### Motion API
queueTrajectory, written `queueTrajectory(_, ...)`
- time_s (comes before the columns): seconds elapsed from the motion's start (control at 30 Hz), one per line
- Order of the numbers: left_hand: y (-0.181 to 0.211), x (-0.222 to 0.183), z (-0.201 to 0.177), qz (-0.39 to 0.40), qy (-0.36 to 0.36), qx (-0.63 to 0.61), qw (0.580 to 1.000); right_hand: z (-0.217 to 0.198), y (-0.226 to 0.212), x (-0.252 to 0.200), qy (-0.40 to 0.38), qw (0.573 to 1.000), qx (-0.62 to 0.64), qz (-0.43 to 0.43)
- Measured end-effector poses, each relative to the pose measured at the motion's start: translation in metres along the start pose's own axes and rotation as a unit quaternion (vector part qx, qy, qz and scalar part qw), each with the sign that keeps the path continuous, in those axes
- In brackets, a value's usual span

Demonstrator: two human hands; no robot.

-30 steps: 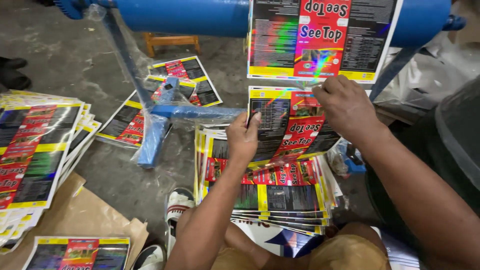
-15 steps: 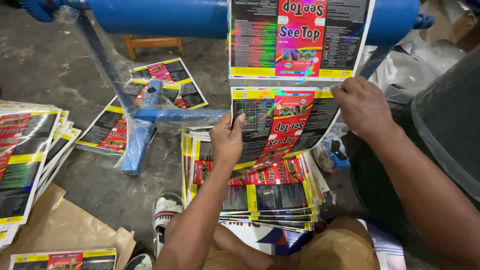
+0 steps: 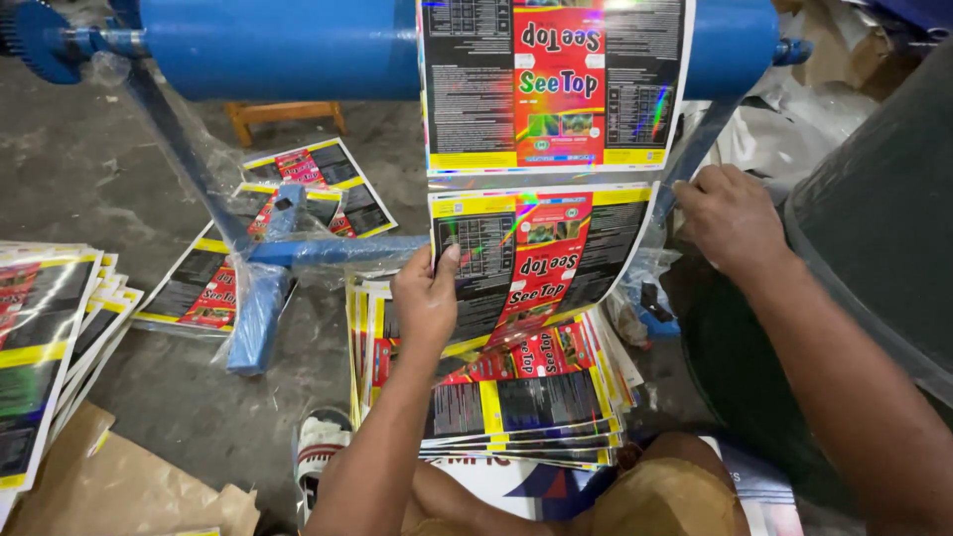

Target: Cutting individual printed holographic labels from a roll and stacking them on the floor.

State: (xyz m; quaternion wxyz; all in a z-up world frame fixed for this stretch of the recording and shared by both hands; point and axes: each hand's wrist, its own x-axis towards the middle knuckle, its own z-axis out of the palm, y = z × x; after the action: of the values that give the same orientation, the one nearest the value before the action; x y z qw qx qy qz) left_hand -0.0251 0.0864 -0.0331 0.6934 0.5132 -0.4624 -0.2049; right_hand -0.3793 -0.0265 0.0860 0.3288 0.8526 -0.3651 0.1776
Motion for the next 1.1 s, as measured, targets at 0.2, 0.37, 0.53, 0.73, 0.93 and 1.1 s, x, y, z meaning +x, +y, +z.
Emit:
queueTrajectory(0.2, 0.006, -0.01, -0.03, -0.025, 0.024, 0.019, 0.999, 0.045, 0.037, -0.037, -0.006, 0.997, -0.006, 0.071)
queueTrajectory(0.37, -0.04, -0.052, -0.082, -0.098, 0.176, -0.204, 0.958, 0.046, -0.009, -0.077, 0.044, 0.921, 0.254, 0.293)
queueTrajectory(0.53, -0.193, -0.119, -0.121, -0.236, 0.419, -0.207, 0.852, 0.108, -0.129, -0.145, 0.012, 0.613, 0.683, 0.398)
queueTrajectory(0.73, -0.262, -0.165, -0.108, -0.42, 0.322, -0.141, 0.837, 0.183, -0.27, -0.18, -0.215, 0.797, 0.499, 0.264)
queueTrajectory(0.93, -0.315, -0.203, -0.137, -0.579, 0.215, -0.1, 0.78, 0.256, -0.296, -0.228, -0.369, 0.857, 0.306, 0.192)
queueTrajectory(1.1, -0.263, -0.196, -0.06, -0.61, 0.048, -0.184, 0.769, 0.239, -0.277, -0.234, -0.444, 0.802, 0.321, 0.239)
